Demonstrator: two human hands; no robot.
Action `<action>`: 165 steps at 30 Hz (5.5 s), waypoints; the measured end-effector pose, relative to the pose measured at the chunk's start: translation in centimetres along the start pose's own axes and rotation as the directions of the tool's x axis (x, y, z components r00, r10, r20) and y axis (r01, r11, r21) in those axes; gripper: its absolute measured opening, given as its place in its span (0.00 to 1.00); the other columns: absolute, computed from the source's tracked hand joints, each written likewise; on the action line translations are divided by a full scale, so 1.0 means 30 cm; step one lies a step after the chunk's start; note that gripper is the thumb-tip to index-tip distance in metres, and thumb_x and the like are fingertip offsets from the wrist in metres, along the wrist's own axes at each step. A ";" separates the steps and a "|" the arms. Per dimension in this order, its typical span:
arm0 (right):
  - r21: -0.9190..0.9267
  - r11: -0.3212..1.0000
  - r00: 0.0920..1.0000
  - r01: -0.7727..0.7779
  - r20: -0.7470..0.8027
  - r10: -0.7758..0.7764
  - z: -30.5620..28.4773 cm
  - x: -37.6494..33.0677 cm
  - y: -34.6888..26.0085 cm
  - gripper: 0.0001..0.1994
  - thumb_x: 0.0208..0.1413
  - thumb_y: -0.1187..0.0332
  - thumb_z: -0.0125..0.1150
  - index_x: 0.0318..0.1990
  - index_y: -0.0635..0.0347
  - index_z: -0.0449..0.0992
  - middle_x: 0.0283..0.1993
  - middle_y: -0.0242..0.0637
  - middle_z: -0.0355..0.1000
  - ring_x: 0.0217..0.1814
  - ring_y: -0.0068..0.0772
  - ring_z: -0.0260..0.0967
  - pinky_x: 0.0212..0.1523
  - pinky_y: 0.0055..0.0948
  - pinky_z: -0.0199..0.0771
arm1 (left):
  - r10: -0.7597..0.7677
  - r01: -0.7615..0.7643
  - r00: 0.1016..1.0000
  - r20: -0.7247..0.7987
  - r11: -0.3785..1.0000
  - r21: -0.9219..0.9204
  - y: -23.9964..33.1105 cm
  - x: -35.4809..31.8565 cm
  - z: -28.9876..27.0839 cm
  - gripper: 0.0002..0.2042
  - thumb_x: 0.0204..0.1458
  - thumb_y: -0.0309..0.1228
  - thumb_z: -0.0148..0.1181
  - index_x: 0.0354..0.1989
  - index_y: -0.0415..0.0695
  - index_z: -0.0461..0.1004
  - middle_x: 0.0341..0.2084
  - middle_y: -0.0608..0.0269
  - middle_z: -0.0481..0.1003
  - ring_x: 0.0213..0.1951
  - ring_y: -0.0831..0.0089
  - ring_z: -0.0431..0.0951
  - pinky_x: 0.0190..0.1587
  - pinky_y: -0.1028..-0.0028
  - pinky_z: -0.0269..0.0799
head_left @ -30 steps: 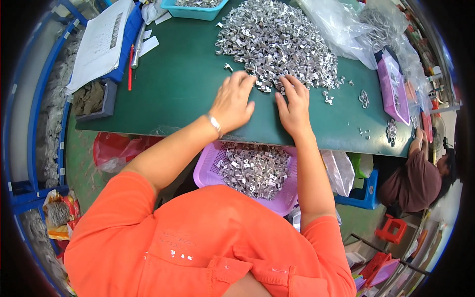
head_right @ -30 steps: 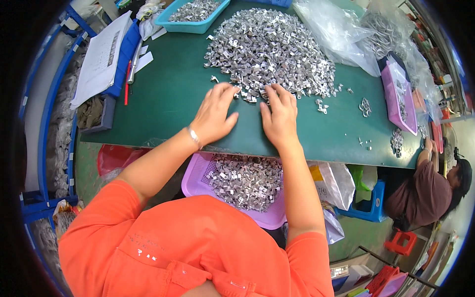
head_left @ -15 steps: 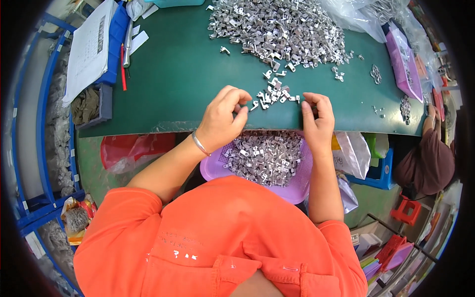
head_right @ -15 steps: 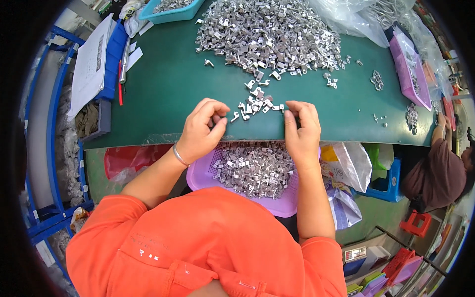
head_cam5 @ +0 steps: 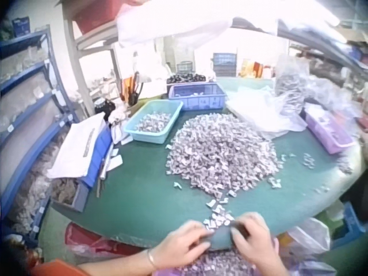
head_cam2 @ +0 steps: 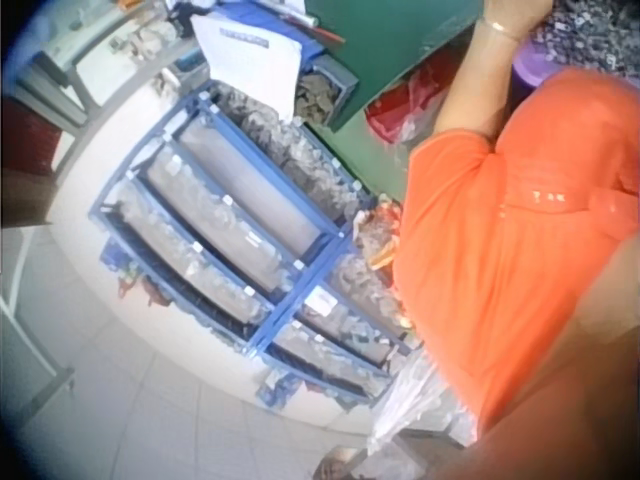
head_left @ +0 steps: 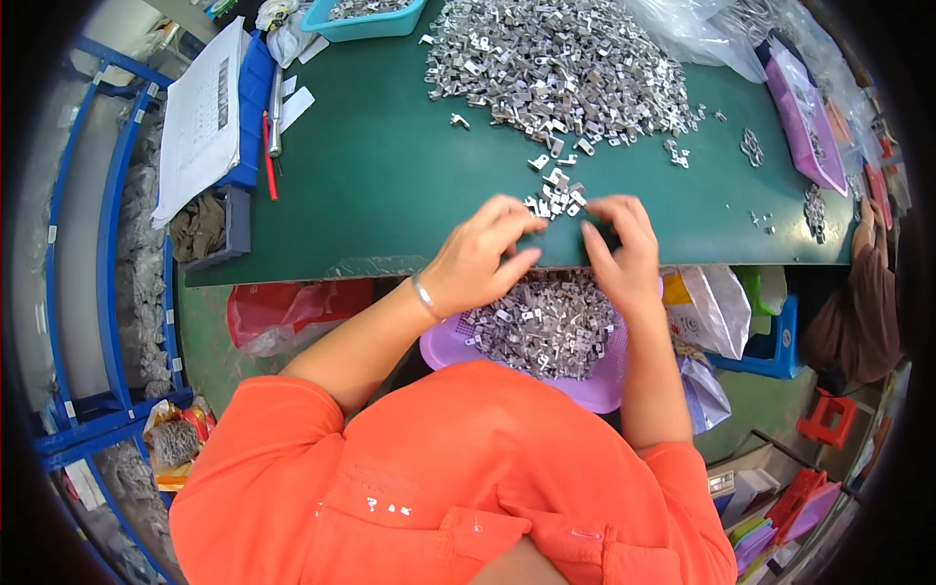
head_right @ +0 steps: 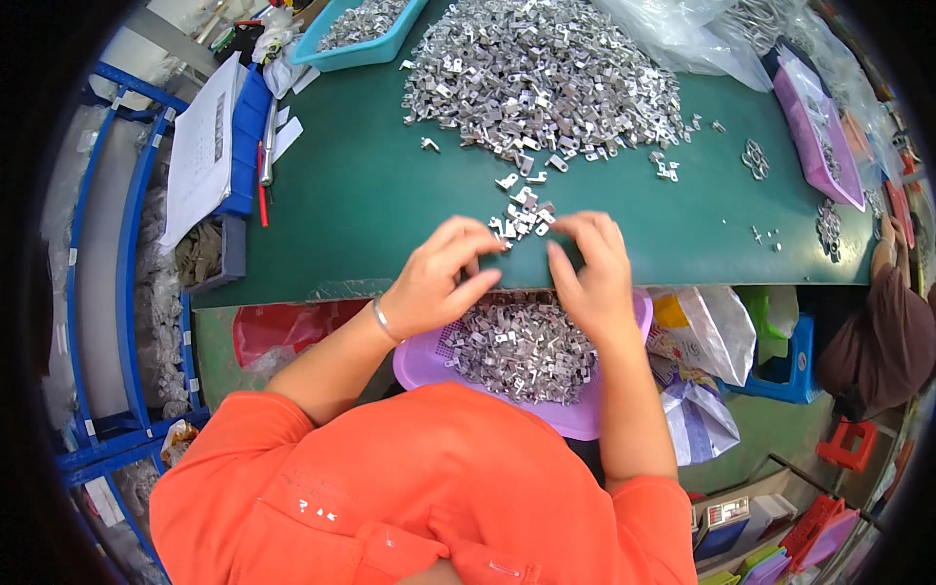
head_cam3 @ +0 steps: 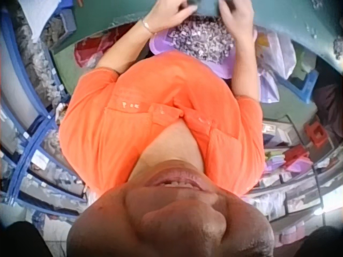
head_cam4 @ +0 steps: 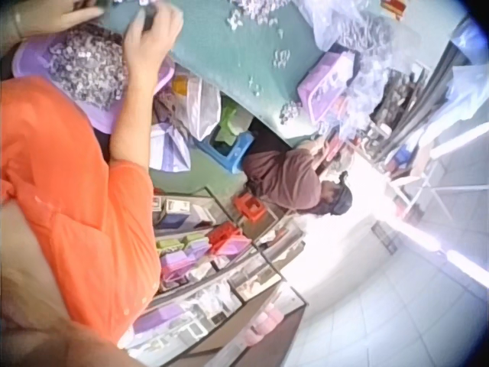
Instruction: The person sits at a green workbench and repeatedly picks up small silver metal clips from a large pile. They join two clips together by hand and place the assembled pair into a purple basket. The process is continuous and repetitive throughout the clip.
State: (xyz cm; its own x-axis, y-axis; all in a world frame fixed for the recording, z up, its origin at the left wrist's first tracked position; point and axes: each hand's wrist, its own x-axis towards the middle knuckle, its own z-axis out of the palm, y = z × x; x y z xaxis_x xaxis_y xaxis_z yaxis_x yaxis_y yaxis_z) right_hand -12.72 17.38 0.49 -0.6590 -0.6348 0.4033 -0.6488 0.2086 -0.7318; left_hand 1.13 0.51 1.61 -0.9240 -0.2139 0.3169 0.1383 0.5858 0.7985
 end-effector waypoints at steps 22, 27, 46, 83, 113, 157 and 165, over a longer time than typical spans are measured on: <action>0.171 0.984 0.997 0.055 0.042 -0.063 0.060 0.004 0.002 0.06 0.48 0.81 0.65 0.33 0.64 0.75 0.33 0.40 0.73 0.34 0.39 0.73 0.35 0.31 0.73 | -0.104 0.115 0.989 -0.100 0.987 0.112 -0.042 0.064 0.047 0.11 0.45 0.20 0.66 0.38 0.39 0.75 0.35 0.61 0.72 0.29 0.71 0.75 0.35 0.72 0.74; 0.347 0.935 0.988 -0.071 0.153 0.018 0.010 -0.026 0.014 0.06 0.50 0.81 0.60 0.36 0.65 0.76 0.35 0.38 0.74 0.36 0.29 0.72 0.37 0.27 0.72 | -0.168 0.166 0.983 -0.069 0.986 -0.028 -0.044 0.038 0.021 0.10 0.42 0.17 0.62 0.34 0.38 0.74 0.34 0.63 0.72 0.30 0.78 0.75 0.36 0.79 0.75; -0.190 0.978 0.996 0.084 -0.013 -0.088 0.094 0.064 0.019 0.11 0.46 0.72 0.70 0.39 0.60 0.78 0.38 0.40 0.69 0.43 0.45 0.68 0.43 0.40 0.70 | 0.051 0.004 0.985 -0.166 0.949 0.316 -0.106 0.143 0.089 0.11 0.49 0.22 0.63 0.41 0.41 0.75 0.36 0.61 0.71 0.29 0.67 0.75 0.33 0.71 0.73; 0.131 0.977 0.951 0.170 0.239 -0.198 -0.037 -0.030 0.044 0.07 0.45 0.80 0.56 0.31 0.61 0.78 0.35 0.38 0.74 0.36 0.44 0.70 0.39 0.37 0.71 | 0.154 -0.160 0.987 0.046 0.965 0.208 -0.082 0.169 0.096 0.08 0.46 0.21 0.62 0.35 0.42 0.75 0.36 0.57 0.73 0.35 0.58 0.77 0.37 0.65 0.74; -0.257 0.894 0.918 0.367 0.257 -0.303 0.134 0.264 0.096 0.19 0.56 0.68 0.61 0.57 0.53 0.74 0.62 0.34 0.69 0.64 0.42 0.64 0.61 0.44 0.61 | 0.148 -0.055 0.978 -0.147 0.862 0.504 -0.199 0.264 0.025 0.21 0.45 0.18 0.57 0.52 0.37 0.71 0.51 0.48 0.71 0.53 0.48 0.70 0.57 0.58 0.67; 0.134 0.980 0.977 0.148 0.132 -0.166 -0.024 -0.040 -0.012 0.09 0.47 0.78 0.66 0.37 0.62 0.79 0.36 0.40 0.73 0.41 0.42 0.71 0.41 0.34 0.72 | 0.224 -0.207 0.974 -0.045 0.948 0.241 -0.046 0.031 0.071 0.10 0.43 0.20 0.65 0.34 0.41 0.75 0.37 0.57 0.74 0.39 0.55 0.76 0.44 0.64 0.72; -0.143 0.964 0.972 0.226 -0.038 -0.234 0.075 -0.003 0.019 0.08 0.45 0.79 0.64 0.34 0.59 0.76 0.36 0.38 0.74 0.41 0.44 0.70 0.43 0.37 0.71 | 0.326 -0.328 0.941 0.096 0.945 0.009 -0.040 -0.013 0.032 0.08 0.37 0.20 0.63 0.26 0.42 0.70 0.27 0.58 0.73 0.31 0.58 0.75 0.35 0.65 0.72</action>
State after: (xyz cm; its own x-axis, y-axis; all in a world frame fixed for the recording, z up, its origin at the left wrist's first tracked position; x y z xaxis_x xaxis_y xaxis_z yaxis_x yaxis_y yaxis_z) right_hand -12.17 15.89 -1.20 -0.5033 -0.6370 0.5839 -0.8286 0.1639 -0.5354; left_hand 0.96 0.64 0.02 -0.8582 0.0642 0.5092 0.4305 0.6305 0.6459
